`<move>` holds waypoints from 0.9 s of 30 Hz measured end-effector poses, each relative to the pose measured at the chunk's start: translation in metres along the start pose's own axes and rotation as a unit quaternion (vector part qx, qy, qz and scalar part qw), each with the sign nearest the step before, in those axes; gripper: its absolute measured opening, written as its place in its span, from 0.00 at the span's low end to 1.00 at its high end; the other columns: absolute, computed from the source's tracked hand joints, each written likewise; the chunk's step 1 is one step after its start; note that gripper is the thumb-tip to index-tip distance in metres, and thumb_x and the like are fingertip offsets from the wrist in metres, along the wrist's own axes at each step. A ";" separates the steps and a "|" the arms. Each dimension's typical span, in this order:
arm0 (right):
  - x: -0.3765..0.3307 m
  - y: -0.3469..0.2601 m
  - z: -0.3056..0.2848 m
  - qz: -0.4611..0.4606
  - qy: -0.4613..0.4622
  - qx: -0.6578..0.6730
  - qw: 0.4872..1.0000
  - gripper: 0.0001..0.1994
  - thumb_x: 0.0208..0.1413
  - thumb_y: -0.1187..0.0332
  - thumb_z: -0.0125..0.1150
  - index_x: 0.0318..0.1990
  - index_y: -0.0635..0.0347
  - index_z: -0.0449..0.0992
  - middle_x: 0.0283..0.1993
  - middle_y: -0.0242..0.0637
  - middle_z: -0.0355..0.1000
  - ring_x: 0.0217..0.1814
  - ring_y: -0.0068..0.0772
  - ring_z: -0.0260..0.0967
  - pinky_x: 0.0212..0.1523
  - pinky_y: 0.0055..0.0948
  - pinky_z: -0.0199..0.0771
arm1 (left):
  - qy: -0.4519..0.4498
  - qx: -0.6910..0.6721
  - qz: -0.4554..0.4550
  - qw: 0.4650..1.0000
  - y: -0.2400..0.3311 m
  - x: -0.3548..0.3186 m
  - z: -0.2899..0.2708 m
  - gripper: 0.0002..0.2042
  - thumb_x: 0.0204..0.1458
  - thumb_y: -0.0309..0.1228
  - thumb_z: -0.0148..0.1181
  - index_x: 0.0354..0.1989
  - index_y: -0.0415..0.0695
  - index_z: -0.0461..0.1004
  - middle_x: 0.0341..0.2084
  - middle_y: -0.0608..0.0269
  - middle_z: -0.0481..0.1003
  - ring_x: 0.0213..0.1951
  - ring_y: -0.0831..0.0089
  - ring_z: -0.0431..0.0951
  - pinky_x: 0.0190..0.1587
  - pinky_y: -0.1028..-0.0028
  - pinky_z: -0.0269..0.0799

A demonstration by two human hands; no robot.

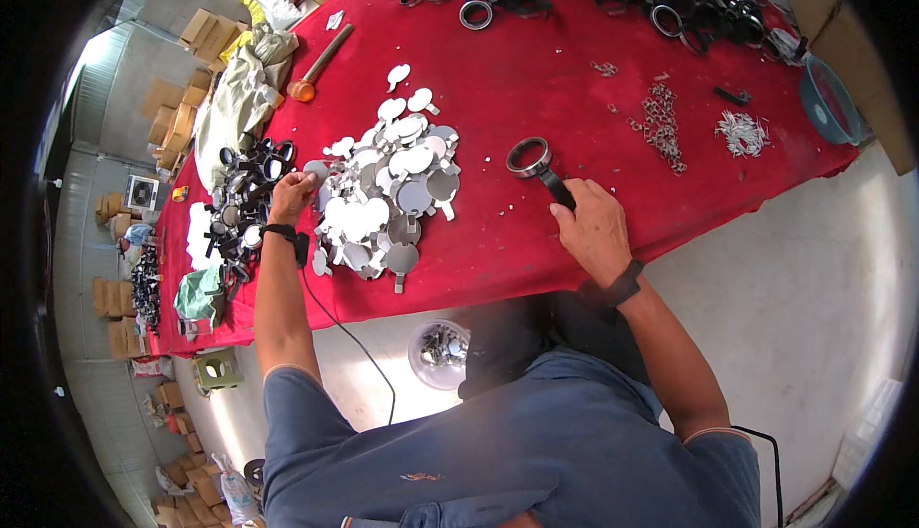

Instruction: The recorder is seen assembling metal components by inserting screws into circular metal housings.

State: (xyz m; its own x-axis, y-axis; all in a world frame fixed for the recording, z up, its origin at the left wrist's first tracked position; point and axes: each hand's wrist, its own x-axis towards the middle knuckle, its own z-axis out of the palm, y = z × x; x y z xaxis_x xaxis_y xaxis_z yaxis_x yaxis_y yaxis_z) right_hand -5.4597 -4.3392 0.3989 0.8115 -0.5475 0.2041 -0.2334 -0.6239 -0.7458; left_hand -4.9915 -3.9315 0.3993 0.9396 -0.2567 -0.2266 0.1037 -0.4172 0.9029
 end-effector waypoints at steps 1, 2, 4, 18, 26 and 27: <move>0.000 0.002 0.002 -0.005 0.001 0.000 1.000 0.15 0.58 0.69 0.70 0.50 0.66 0.78 0.42 0.51 0.77 0.45 0.59 0.76 0.46 0.51 0.76 | -0.015 0.004 0.026 1.000 0.006 -0.004 -0.003 0.08 0.60 0.28 0.72 0.41 0.47 0.77 0.32 0.70 0.80 0.30 0.81 0.78 0.30 0.79 0.74; 0.001 0.003 0.004 -0.010 0.002 0.001 1.000 0.15 0.58 0.69 0.70 0.50 0.66 0.78 0.42 0.51 0.77 0.45 0.59 0.76 0.46 0.52 0.76 | -0.030 0.009 0.053 0.998 0.014 -0.009 -0.008 0.09 0.60 0.28 0.72 0.44 0.46 0.78 0.33 0.69 0.81 0.30 0.81 0.78 0.31 0.79 0.74; 0.002 0.007 0.003 -0.007 0.005 -0.013 1.000 0.15 0.58 0.68 0.70 0.49 0.65 0.78 0.41 0.50 0.77 0.45 0.59 0.76 0.46 0.52 0.75 | -0.003 0.047 0.093 0.995 0.044 -0.024 0.023 0.09 0.61 0.30 0.71 0.47 0.43 0.81 0.32 0.70 0.82 0.31 0.81 0.79 0.31 0.79 0.74; 0.005 0.009 0.002 -0.006 0.026 -0.011 1.000 0.19 0.58 0.63 0.72 0.53 0.63 0.78 0.43 0.47 0.76 0.45 0.56 0.77 0.47 0.52 0.77 | 0.094 0.575 0.389 0.714 0.169 -0.134 0.098 0.16 0.51 0.39 0.75 0.24 0.40 0.80 0.25 0.54 0.78 0.32 0.53 0.80 0.35 0.56 0.72; 0.026 -0.047 -0.023 -0.051 0.016 0.241 0.969 0.21 0.56 0.68 0.75 0.57 0.61 0.80 0.44 0.40 0.80 0.35 0.31 0.77 0.39 0.32 0.79 | -0.099 0.035 0.156 0.982 0.182 -0.206 0.180 0.17 0.70 0.42 0.61 0.39 0.39 0.82 0.22 0.71 0.76 0.20 0.85 0.71 0.22 0.81 0.66; 0.028 -0.060 -0.024 -0.087 0.003 0.246 0.965 0.22 0.56 0.67 0.75 0.58 0.61 0.80 0.45 0.40 0.80 0.35 0.31 0.77 0.40 0.31 0.79 | -0.112 0.020 0.149 0.982 0.172 -0.212 0.195 0.16 0.71 0.42 0.60 0.38 0.41 0.81 0.22 0.71 0.76 0.19 0.85 0.70 0.22 0.81 0.65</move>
State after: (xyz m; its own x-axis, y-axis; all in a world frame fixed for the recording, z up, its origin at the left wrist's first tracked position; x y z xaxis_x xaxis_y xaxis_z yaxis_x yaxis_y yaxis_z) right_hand -5.4357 -4.3307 0.4642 0.8124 -0.4622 0.3555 0.1894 -0.3675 -0.9105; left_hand -5.2366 -4.1192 0.5312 0.8306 -0.5559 -0.0331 -0.1822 -0.3275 0.9271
